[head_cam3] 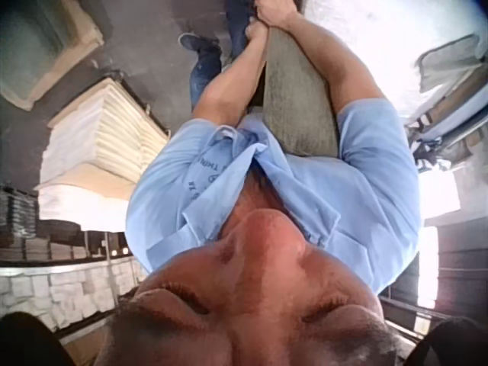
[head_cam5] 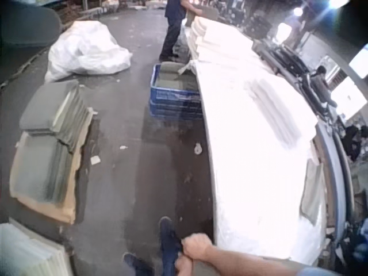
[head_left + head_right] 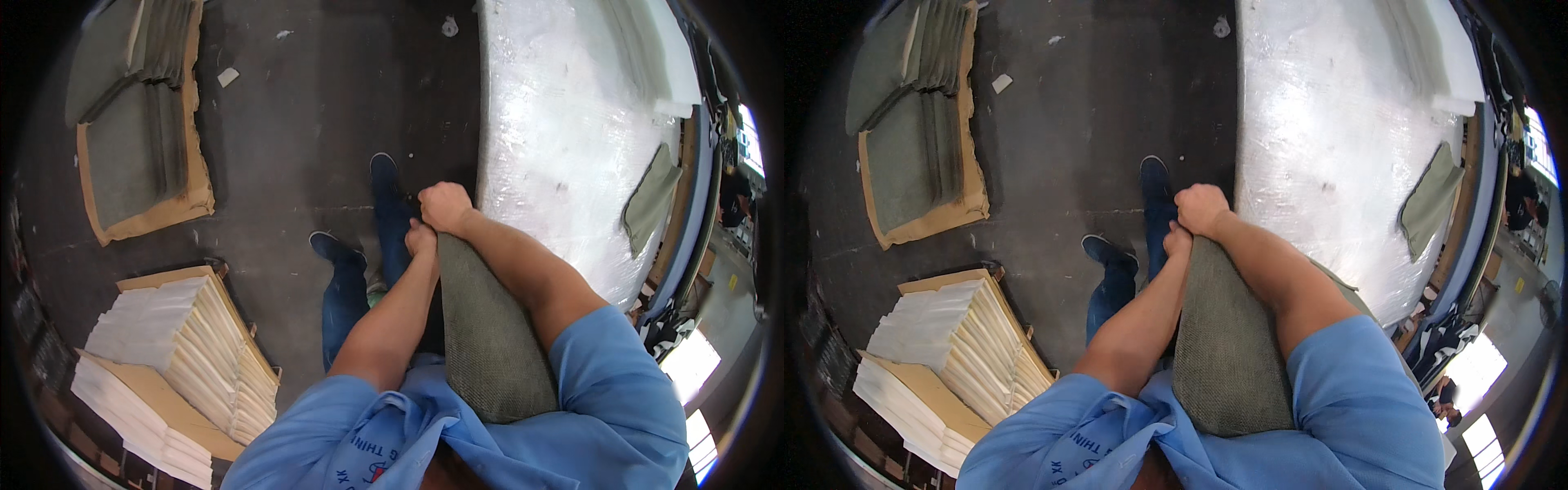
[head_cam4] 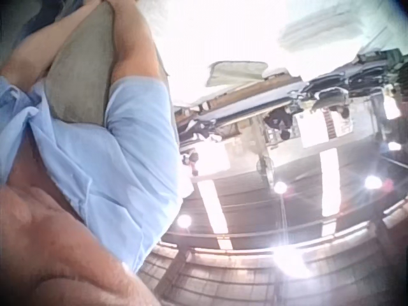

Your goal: The person repeatedly folds gray fabric cushion covers on a plastic-covered worktable in a factory setting. The person handles each cover one at a time, aligning edges and folding them into compact rectangles, then placing them on the table. Other workers are visible in the background handling similar items.

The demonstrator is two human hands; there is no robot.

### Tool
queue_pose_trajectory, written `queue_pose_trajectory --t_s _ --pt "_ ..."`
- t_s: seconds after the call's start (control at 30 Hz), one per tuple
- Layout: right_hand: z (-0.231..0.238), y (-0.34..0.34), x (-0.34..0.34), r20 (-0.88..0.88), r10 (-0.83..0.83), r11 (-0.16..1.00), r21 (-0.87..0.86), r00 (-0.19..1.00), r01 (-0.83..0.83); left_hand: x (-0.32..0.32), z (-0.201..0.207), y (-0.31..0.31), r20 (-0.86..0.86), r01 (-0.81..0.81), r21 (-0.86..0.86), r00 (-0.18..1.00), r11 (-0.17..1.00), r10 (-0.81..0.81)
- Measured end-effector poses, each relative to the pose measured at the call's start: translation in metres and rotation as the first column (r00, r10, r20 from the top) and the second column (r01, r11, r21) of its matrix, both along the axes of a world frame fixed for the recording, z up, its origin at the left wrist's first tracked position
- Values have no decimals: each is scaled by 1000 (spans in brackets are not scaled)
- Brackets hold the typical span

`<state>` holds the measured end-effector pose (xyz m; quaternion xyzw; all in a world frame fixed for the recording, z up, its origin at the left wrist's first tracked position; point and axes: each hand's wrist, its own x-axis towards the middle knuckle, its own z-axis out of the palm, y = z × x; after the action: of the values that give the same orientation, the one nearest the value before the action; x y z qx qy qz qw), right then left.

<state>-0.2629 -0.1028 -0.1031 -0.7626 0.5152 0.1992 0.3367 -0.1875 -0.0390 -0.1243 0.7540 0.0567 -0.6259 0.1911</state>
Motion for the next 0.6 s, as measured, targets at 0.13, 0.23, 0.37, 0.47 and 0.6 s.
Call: queue_pose_trajectory --t_s 0.13,0.23,0.37,0.47,0.6 --pt "7 -11 1 15 20 996 -84 1000 -18 35 21 20 -329 -57 -146 944 988 6" --pt "-2 0 -16 -30 -93 990 -111 995 89 67 104 11 -663 77 -155 731 985 -161" --pt "5 -8 -8 -12 -85 986 -142 996 83 67 134 26 -784 17 -149 607 989 -129" --pt "9 -5 -12 7 -93 976 -195 996 93 56 149 14 -741 67 -144 655 987 -152" --pt "36 -5 -28 101 -137 981 -127 986 149 37 135 12 -671 187 -212 685 959 -282"
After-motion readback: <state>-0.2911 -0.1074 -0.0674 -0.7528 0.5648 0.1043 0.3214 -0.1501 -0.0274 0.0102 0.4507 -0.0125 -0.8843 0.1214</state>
